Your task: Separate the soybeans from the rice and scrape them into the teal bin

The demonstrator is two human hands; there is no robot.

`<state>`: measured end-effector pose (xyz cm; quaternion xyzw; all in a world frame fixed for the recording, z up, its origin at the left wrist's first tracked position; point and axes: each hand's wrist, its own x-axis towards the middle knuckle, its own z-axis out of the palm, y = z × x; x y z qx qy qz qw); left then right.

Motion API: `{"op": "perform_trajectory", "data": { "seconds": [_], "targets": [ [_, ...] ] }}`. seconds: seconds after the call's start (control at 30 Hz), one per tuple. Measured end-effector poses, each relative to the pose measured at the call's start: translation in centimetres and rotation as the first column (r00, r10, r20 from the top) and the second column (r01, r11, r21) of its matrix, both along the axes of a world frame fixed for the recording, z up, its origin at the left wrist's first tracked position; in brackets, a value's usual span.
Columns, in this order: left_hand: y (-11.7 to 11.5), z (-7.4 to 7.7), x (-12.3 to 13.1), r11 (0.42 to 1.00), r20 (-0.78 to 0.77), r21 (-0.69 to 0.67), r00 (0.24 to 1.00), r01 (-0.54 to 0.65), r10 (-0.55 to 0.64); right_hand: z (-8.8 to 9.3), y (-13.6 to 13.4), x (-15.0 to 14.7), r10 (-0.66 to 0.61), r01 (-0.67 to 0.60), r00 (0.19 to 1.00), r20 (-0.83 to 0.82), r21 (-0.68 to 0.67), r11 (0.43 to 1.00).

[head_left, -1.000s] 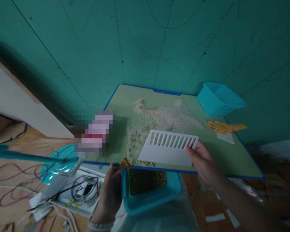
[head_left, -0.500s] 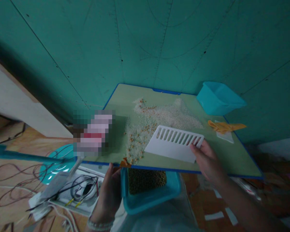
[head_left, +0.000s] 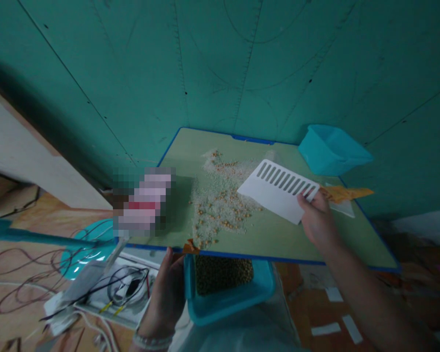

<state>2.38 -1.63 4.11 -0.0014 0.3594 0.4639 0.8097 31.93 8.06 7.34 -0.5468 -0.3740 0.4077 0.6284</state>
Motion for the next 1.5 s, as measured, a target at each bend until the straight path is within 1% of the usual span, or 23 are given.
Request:
{"op": "perform_trajectory", "data": {
  "seconds": [0.13, 0.27, 0.4, 0.5, 0.6, 0.77, 0.83, 0.97, 1.1, 1.23, 1.33, 1.5],
  "targets": [
    [-0.1, 0.1, 0.0, 1.000, 0.003, 0.006, 1.000, 0.003, -0.003, -0.1, -1.1, -1.1, 0.045, -0.046, 0.998, -0.046, -0.031, 0.998],
    [-0.2, 0.2, -0.1, 1.000, -0.034, 0.008, 0.999, 0.003, -0.002, -0.1, -1.9, -1.9, 0.079, -0.083, 0.994, -0.073, -0.059, 0.995],
    [-0.1, -0.4, -0.2, 1.000, -0.013, 0.024, 1.000, 0.000, 0.001, -0.3, -2.4, -2.3, 0.121, -0.128, 0.989, -0.087, -0.085, 0.988],
    [0.0, -0.9, -0.4, 0.998, 0.028, 0.057, 0.999, 0.025, -0.026, -0.5, -2.7, -2.7, 0.138, -0.147, 0.986, -0.095, -0.102, 0.984],
    [0.0, -1.0, -0.5, 0.996, 0.023, 0.090, 0.999, 0.023, -0.025, -0.5, -3.2, -3.1, 0.164, -0.175, 0.981, -0.106, -0.108, 0.979],
    [-0.1, -1.1, -0.3, 0.998, 0.055, 0.056, 0.998, 0.004, -0.007, -0.3, -4.1, -3.5, 0.218, -0.225, 0.974, -0.068, -0.123, 0.967],
    [-0.1, -1.2, -0.3, 0.999, 0.045, 0.054, 0.999, -0.007, 0.005, -0.2, -4.3, -3.6, 0.240, -0.245, 0.969, -0.053, -0.138, 0.960],
    [-0.1, -1.4, -0.5, 0.998, 0.022, 0.049, 0.999, 0.027, -0.028, -0.1, -4.2, -3.5, 0.228, -0.231, 0.973, -0.037, -0.129, 0.964],
    [-0.1, -1.3, -0.6, 0.998, 0.037, 0.057, 0.999, 0.027, -0.029, -0.3, -3.8, -3.3, 0.190, -0.193, 0.981, -0.042, -0.110, 0.975],
    [0.0, -1.2, -0.5, 0.996, 0.026, 0.086, 0.999, 0.035, -0.038, -0.5, -3.9, -3.3, 0.231, -0.233, 0.972, -0.032, -0.130, 0.964],
    [0.1, -0.9, -0.4, 0.998, 0.011, 0.065, 1.000, 0.025, -0.026, -0.4, -4.2, -3.4, 0.242, -0.245, 0.970, -0.038, -0.147, 0.958],
    [0.2, -0.1, 0.0, 1.000, -0.021, -0.005, 1.000, -0.016, 0.016, 0.0, -4.6, -3.6, 0.256, -0.259, 0.966, -0.039, -0.150, 0.954]
  ]
}}
